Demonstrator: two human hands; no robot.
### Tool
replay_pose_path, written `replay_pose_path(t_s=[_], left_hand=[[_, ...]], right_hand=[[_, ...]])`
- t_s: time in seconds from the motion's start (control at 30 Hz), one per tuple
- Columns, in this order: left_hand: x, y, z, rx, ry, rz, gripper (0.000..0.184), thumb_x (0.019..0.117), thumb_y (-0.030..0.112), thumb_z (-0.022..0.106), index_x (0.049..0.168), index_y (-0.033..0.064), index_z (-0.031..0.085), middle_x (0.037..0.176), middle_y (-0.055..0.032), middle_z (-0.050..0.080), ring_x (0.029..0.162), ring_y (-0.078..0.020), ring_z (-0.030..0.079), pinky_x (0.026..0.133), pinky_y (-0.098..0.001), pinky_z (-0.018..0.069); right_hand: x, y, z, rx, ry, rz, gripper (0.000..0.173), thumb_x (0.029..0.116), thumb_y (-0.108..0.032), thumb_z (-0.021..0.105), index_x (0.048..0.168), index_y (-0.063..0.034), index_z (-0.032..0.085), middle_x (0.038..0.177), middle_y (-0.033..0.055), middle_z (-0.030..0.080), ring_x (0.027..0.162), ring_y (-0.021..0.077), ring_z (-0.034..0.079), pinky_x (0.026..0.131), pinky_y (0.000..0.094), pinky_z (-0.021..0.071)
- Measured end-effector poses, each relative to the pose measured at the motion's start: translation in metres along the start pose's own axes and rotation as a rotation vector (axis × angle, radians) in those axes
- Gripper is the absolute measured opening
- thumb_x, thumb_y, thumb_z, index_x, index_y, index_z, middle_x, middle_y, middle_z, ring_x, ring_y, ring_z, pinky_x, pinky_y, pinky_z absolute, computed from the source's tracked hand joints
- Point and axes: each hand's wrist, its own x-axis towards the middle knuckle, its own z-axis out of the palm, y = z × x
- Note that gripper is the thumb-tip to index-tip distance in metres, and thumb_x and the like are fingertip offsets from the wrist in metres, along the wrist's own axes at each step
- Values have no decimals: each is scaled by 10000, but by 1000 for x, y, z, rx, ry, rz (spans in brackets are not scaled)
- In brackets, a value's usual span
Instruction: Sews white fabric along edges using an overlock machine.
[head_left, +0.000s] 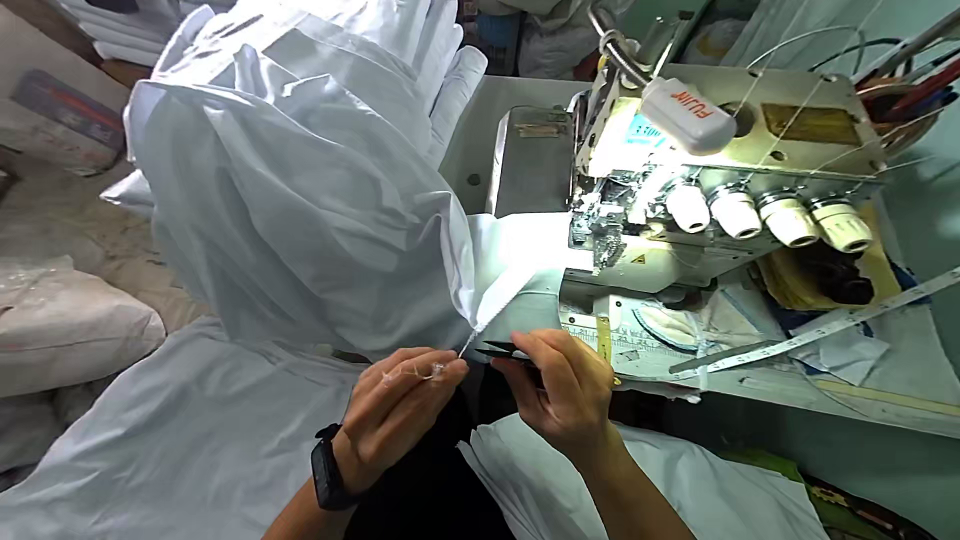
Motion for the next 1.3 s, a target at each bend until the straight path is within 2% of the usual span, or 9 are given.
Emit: replay_pose_path(t_s=[0.23,0.33,0.47,0.6,0.73,0.87,0.97,1.13,1.3], left_hand=[[-11,24,7,-158,-297,-236,219,978,213,686,1103,35,710,865,-58,723,787,-90,682,738,-202,551],[-10,37,20,-172,-885,-566,609,899,304,767,1417,35,594,1103,-194,743,937,-352,742,784,-541,593],[-7,12,73,159,-433,-245,393,1058,343,495,1263,55,668,1272,-211,673,1221,-361,630,1060,-584,418],[50,-33,94,169,-514,-278,541,1039,379,509,1383,-32,581,1486,-236,530,1401,-386,497,1141,-683,281],[120,-102,112,60,-642,-337,542,988,244,651,1424,-47,513,1368,-261,605,1296,-430,566,1122,-616,381],[136,-132,127,232,-325,-145,228,934,61,603,1130,-31,674,1240,-215,690,1292,-414,579,1148,-652,282],[113,-94,104,185,-216,64,143,944,90,615,940,-17,709,1079,-206,716,1052,-357,662,924,-507,465],[41,-41,71,58,-756,142,146,904,16,597,963,21,730,989,-143,718,686,-260,682,549,-378,542],[14,-47,43,-343,-389,-35,94,980,45,628,918,8,689,964,-102,720,992,-79,682,920,-158,517]], right_hand=[[11,-4,-3,137,-59,147,240,1012,-165,618,908,29,713,780,107,702,722,99,666,666,189,528],[0,25,-24,169,-52,432,280,938,-249,704,945,29,727,786,40,662,700,-11,570,655,122,477],[-31,61,-24,107,-289,665,536,807,-276,795,1199,76,691,975,169,740,818,237,697,737,443,564],[-18,62,-22,604,-201,1071,192,789,10,735,979,0,710,805,-19,709,707,-4,654,672,174,557],[5,68,-17,896,115,1364,158,808,121,675,833,-33,647,621,-17,606,470,8,500,453,159,444],[-8,76,-12,849,262,1407,93,963,61,587,962,15,668,639,-11,582,405,-6,386,386,140,354],[-30,74,-14,506,380,1167,127,1005,-40,547,941,-8,651,713,-75,629,478,-53,443,465,127,398],[-34,58,-15,176,274,538,269,1002,-77,525,821,61,668,819,40,681,776,-36,621,724,111,508],[-12,17,5,954,-213,1158,411,1083,-196,366,772,-107,620,597,-111,535,494,-69,452,488,115,385]])
